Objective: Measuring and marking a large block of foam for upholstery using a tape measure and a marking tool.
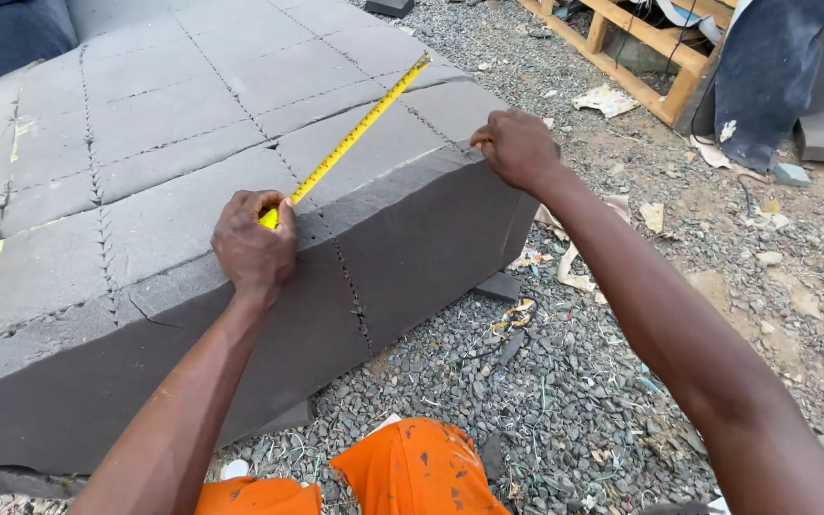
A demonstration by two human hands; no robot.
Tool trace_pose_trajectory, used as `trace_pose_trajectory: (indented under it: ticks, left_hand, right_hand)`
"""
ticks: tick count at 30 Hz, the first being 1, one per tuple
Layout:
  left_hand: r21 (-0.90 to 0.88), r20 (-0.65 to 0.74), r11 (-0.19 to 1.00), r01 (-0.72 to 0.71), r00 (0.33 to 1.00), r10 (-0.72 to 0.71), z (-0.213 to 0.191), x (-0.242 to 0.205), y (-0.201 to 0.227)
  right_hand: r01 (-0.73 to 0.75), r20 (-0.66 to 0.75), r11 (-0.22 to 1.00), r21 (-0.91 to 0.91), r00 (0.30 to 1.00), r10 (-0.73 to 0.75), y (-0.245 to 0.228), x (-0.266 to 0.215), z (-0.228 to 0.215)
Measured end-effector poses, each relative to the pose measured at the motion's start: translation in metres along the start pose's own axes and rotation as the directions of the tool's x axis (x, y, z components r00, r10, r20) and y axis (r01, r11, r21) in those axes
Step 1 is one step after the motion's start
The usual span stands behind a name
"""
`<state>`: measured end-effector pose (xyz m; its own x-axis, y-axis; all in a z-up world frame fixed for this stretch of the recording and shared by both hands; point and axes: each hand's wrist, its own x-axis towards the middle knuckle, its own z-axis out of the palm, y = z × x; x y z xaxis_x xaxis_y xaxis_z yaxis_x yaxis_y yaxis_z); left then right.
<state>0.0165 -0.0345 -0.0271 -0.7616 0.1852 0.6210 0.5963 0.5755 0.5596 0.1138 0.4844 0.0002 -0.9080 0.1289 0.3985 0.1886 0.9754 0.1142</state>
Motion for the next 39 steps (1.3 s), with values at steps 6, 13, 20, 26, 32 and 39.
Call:
trace_pose_trajectory:
  ticks: [6,13,20,26,32,39]
  left_hand:
    - [0.09,0.098,0.996,0.001,0.995,-0.01,-0.005,0.008,0.016]
    - [0.055,0.184,0.998,0.007,0.983,-0.017,-0.016,0.024,0.02]
    - [0.1,0.266,0.995,-0.02,0.964,-0.007,-0.007,0.032,0.012]
    - [0.128,0.205,0.991,-0.046,0.979,0.019,0.019,0.036,-0.01]
    - [0.151,0.203,0.988,0.04,0.977,-0.071,0.007,0.034,0.007]
    - [0.104,0.262,0.992,0.076,0.96,-0.101,-0.005,0.033,0.03]
  right_hand:
    - [-0.152,0.205,0.984,-0.094,0.964,0.168,-0.029,-0.106,-0.038]
    - [-0.423,0.287,0.713,0.558,0.905,0.313,-0.198,-0.308,-0.055]
    - [-0.578,0.526,0.069,0.813,0.781,0.336,-0.371,-0.332,-0.156]
    - [-0.501,0.44,0.174,0.848,0.847,0.297,-0.378,-0.344,-0.131]
    - [-0.561,0.488,0.258,0.787,0.821,0.296,-0.375,-0.348,-0.106]
    - [-0.567,0.486,0.321,0.759,0.82,0.301,-0.372,-0.353,-0.095]
